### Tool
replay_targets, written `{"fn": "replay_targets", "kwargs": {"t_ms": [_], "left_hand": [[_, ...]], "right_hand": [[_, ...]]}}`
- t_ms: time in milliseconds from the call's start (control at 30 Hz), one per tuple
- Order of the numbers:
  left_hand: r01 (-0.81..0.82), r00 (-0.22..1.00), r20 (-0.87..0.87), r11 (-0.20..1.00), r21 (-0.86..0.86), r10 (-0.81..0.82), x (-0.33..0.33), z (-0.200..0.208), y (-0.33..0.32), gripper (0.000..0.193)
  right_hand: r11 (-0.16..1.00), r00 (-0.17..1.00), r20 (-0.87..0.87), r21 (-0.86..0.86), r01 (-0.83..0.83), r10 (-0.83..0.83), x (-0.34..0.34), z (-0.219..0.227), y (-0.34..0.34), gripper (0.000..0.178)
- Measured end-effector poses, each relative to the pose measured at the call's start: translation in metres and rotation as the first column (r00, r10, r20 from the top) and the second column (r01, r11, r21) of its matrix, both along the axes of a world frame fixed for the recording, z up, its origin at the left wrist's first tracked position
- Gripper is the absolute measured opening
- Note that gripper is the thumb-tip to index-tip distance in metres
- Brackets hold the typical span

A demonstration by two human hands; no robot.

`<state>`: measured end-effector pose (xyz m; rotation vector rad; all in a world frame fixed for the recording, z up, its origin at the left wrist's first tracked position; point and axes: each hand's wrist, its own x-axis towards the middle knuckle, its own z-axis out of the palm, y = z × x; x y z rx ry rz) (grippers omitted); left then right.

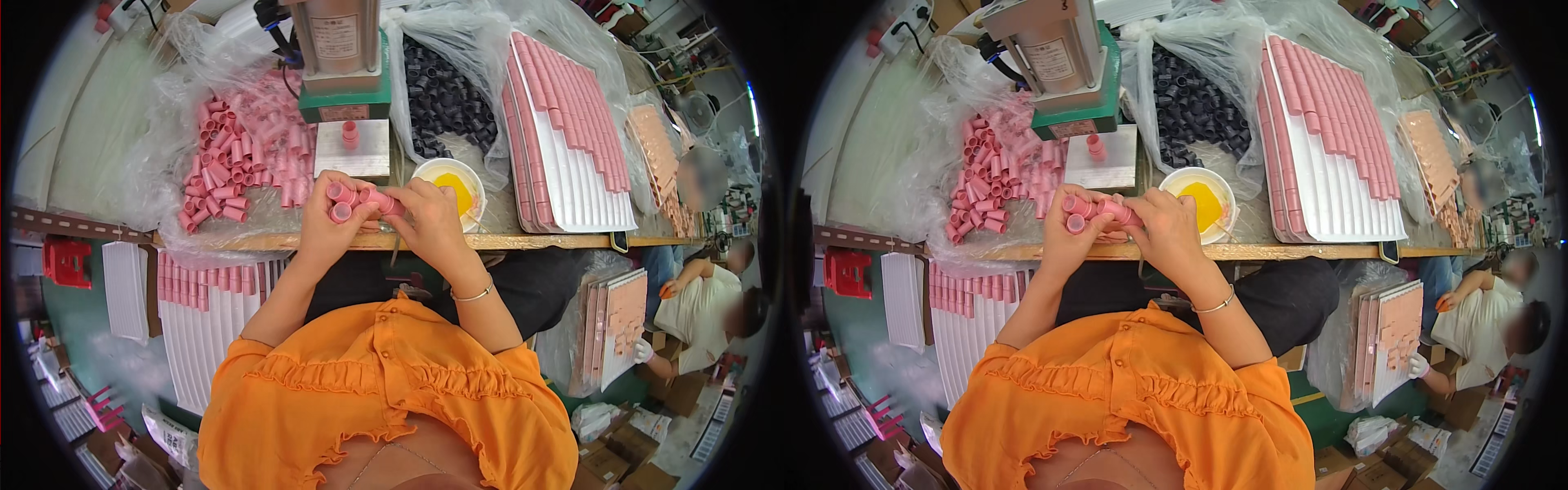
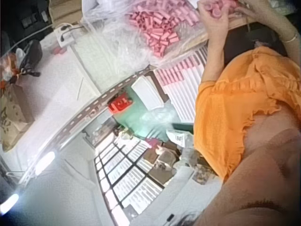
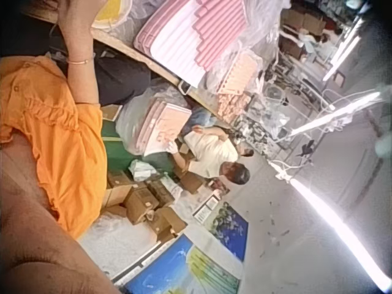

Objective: Manually assemble small pink and black plastic components using a small press and adhesive.

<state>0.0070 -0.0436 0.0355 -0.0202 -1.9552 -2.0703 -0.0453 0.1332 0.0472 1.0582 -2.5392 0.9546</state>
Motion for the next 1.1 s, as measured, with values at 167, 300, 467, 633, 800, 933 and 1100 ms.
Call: {"fn": "replay_targets", "kwargs": {"t_ms": [167,300,467,633,800,933,1100], "left_hand": [[-0.222,0.972,-0.035,0.856,-0.467,0.233,-0.038,-0.012,-0.048,0.039],[-0.065,0.951,0.228,0.858,-0.51,0.208,-0.076,-0.001,-0.058,0.041],[-0.092,0.985,0.094,0.903,-0.419,0.144,-0.095,-0.02,-0.079,0.048],[-0.052,0.999,-0.003,0.97,-0.239,0.053,-0.069,-0.029,-0.093,0.042],[0.127,0.99,0.102,0.933,-0.337,-0.098,-0.003,-0.003,-0.09,0.037],[0.336,0.918,0.222,0.942,0.002,-0.328,0.031,0.001,-0.07,0.035],[0.069,0.991,0.132,0.949,-0.307,-0.029,0.066,0.013,-0.04,0.034]], "right_hand": [[0.983,0.905,0.404,-0.061,0.173,-0.134,-0.039,-0.006,-0.038,0.029],[0.973,0.96,0.185,-0.054,0.223,-0.21,-0.078,-0.032,-0.073,0.029],[0.976,0.969,0.117,0.035,0.215,-0.218,-0.086,-0.039,-0.095,0.036],[0.941,0.943,0.019,0.073,0.329,-0.331,-0.071,-0.026,-0.088,0.047],[0.982,0.965,0.254,-0.152,0.115,-0.074,-0.024,0.004,-0.052,0.055],[0.906,0.746,0.559,-0.398,-0.141,0.362,0.013,0.013,-0.044,0.032],[0.911,0.833,0.476,-0.406,-0.076,0.282,0.038,-0.003,-0.047,0.016]]}}
